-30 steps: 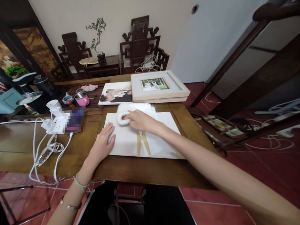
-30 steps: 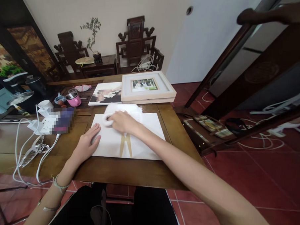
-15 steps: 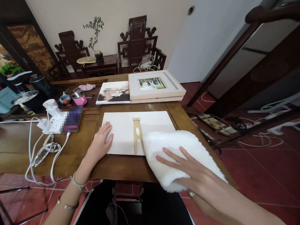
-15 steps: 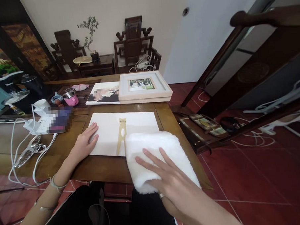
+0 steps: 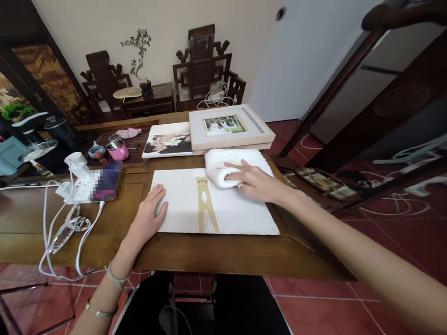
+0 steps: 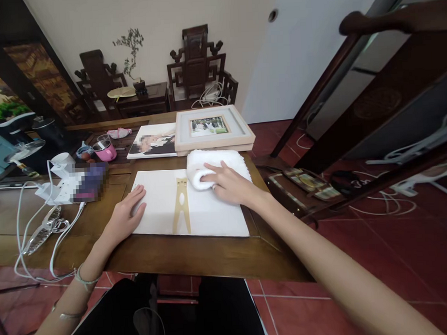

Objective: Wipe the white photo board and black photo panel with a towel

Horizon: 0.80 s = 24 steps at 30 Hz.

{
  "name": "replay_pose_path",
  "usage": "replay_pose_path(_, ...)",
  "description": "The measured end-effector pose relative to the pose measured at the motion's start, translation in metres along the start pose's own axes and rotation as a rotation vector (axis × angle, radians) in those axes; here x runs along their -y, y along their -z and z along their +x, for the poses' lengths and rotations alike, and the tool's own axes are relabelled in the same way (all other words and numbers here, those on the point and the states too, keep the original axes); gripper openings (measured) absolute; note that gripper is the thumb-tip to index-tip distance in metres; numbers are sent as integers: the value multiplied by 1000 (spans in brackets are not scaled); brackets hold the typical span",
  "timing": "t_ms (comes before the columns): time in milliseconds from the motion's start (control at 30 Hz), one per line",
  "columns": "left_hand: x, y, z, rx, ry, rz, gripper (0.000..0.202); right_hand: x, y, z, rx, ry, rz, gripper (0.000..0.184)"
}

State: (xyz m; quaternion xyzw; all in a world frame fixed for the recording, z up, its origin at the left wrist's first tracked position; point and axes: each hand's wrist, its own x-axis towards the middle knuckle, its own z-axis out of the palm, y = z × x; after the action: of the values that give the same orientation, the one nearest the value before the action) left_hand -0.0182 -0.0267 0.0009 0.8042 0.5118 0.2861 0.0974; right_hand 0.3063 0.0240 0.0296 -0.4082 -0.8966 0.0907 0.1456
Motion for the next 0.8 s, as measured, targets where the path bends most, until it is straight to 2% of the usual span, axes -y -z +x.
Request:
replay_pose_path(100, 0, 0, 0, 2, 4, -5, 41, 11, 0, -11, -5, 17, 13, 52)
replay_pose_path(333, -1, -1, 0, -3, -5, 6, 41, 90, 8, -103, 72, 133, 70, 49)
replay_pose_path(400, -1, -1, 0, 3, -7, 11, 42, 107, 16, -121, 116, 133, 94, 48)
replay_pose_path(467, -1, -1, 0, 8, -4, 14, 42, 112, 24, -127, 142, 113, 123, 49)
replay_pose_path(533, -1, -1, 0, 13, 1, 13, 42, 104, 26, -119, 135, 83, 146, 50)
replay_pose_path(600, -2, 0, 0, 14, 2, 10, 43, 85, 22, -98, 98, 58, 143, 50)
replay_pose_path(800, -3, 2, 0, 15, -1, -1, 43, 19, -7, -6, -14, -57, -9, 53)
